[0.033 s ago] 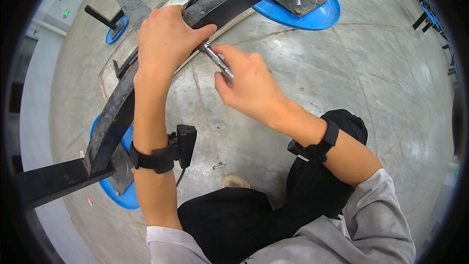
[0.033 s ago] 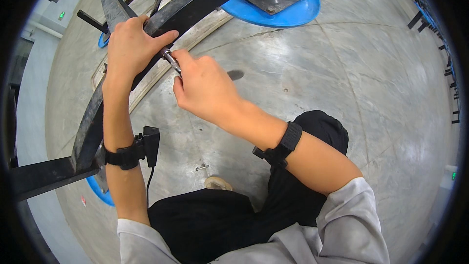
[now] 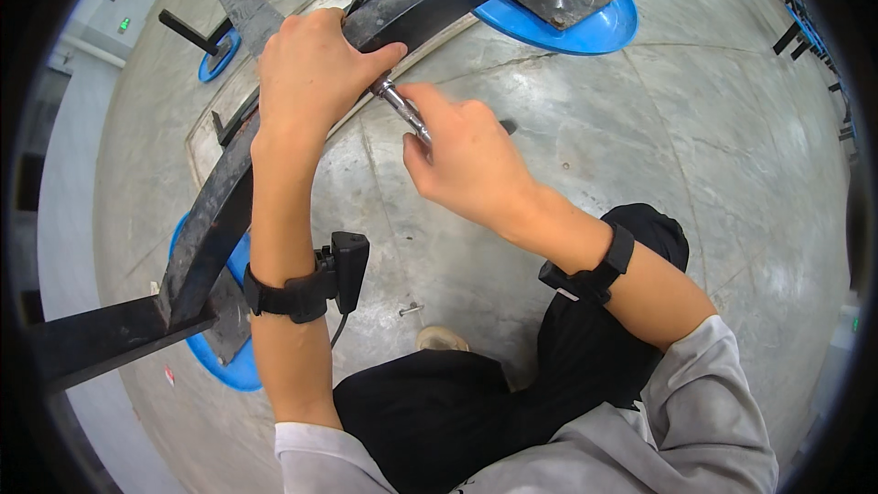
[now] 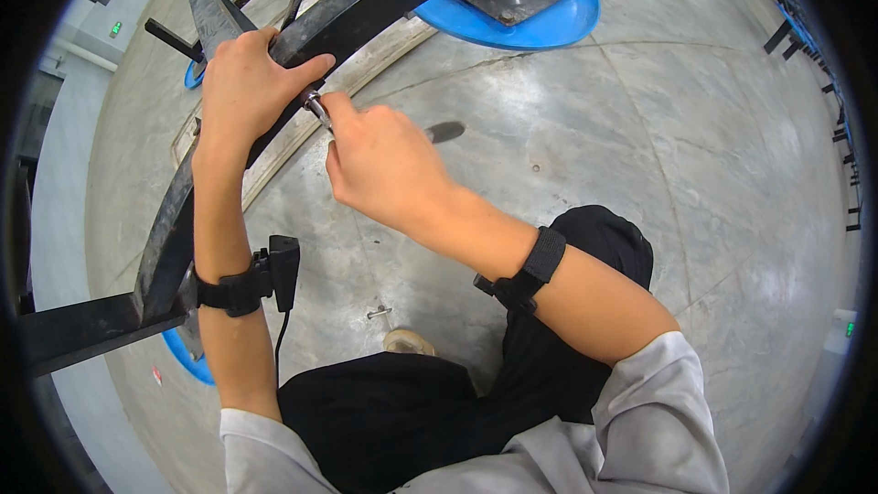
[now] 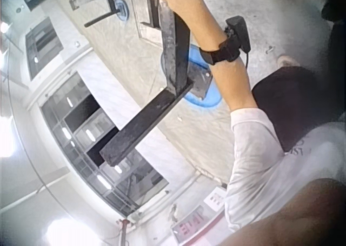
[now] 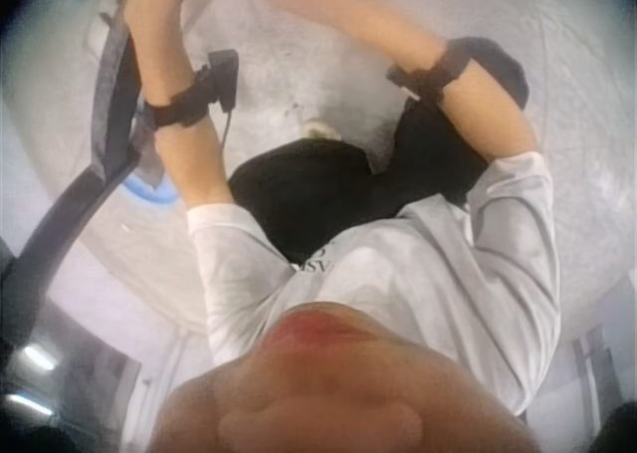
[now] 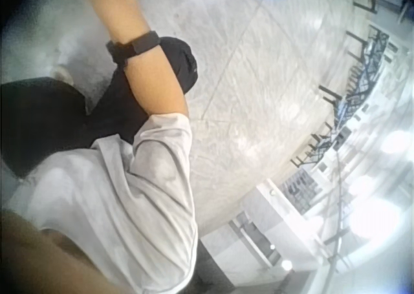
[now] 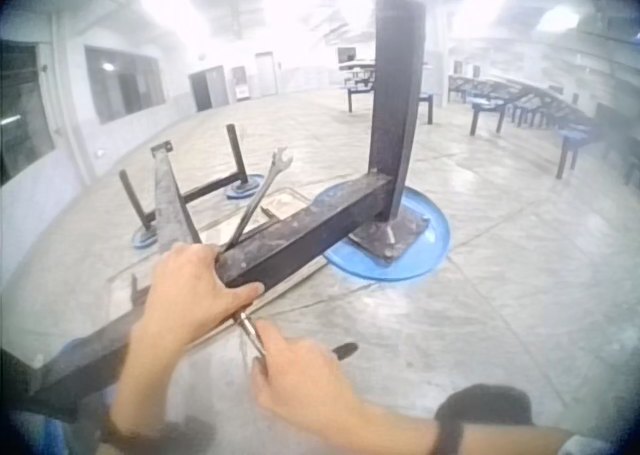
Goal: The person uses a socket wrench and a combination wrench to loosen and remove bolts from a metal table frame, then walks to a tool kit on another table to retrieve and use a screwdriver on a different part of the frame.
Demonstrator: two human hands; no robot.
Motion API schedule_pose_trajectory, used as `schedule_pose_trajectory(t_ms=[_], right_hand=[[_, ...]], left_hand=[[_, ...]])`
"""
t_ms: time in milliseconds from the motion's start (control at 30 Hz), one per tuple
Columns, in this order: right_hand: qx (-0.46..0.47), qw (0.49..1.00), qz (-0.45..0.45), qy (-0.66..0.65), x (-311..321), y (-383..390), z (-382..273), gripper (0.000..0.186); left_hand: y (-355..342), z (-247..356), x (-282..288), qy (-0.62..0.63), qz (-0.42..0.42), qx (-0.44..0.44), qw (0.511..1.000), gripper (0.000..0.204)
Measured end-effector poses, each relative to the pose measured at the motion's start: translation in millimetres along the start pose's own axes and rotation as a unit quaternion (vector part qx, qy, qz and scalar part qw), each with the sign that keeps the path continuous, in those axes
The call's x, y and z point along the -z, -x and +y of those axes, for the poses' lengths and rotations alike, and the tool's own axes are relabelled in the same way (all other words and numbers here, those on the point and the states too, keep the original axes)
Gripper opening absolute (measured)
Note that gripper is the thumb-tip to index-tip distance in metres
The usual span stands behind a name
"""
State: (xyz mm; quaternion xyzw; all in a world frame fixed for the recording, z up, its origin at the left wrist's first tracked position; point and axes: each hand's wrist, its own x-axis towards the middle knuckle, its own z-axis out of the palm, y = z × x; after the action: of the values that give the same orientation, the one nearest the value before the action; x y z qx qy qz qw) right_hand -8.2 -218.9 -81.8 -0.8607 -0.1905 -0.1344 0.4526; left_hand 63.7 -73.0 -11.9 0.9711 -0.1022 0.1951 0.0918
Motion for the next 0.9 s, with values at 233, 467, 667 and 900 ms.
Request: schedule_pose_trajectory(t_ms=[233,467,667,900], right_hand=[[-0.04,0.998,-0.024,-0.04,8.0,-2.0,-0.1,0.046],[-0.287,0.751,-0.065,-0.59,9.6,1.8,-5.6,0.046],[-0.319,0.618,-0.076,-0.715,6.4,-0.2,1.4,0.031],[0.032,0.997,0.005,0.066,0.1,1.9,6.0,0.041]], left_hand=[[-1.4,1.7,-0.1,-0.015,0.004,-0.008,1.0,0.046],[-0.5,-0.5,1.3,0.0,-0.01,-0.008,1.0,0.052],[0.7,-2.5,-0.3,-0.003,0.014,-0.015,1.0,0.051],[1.1,2.1,-1.5,-0.001,0.009,-0.003,1.0,0.047]])
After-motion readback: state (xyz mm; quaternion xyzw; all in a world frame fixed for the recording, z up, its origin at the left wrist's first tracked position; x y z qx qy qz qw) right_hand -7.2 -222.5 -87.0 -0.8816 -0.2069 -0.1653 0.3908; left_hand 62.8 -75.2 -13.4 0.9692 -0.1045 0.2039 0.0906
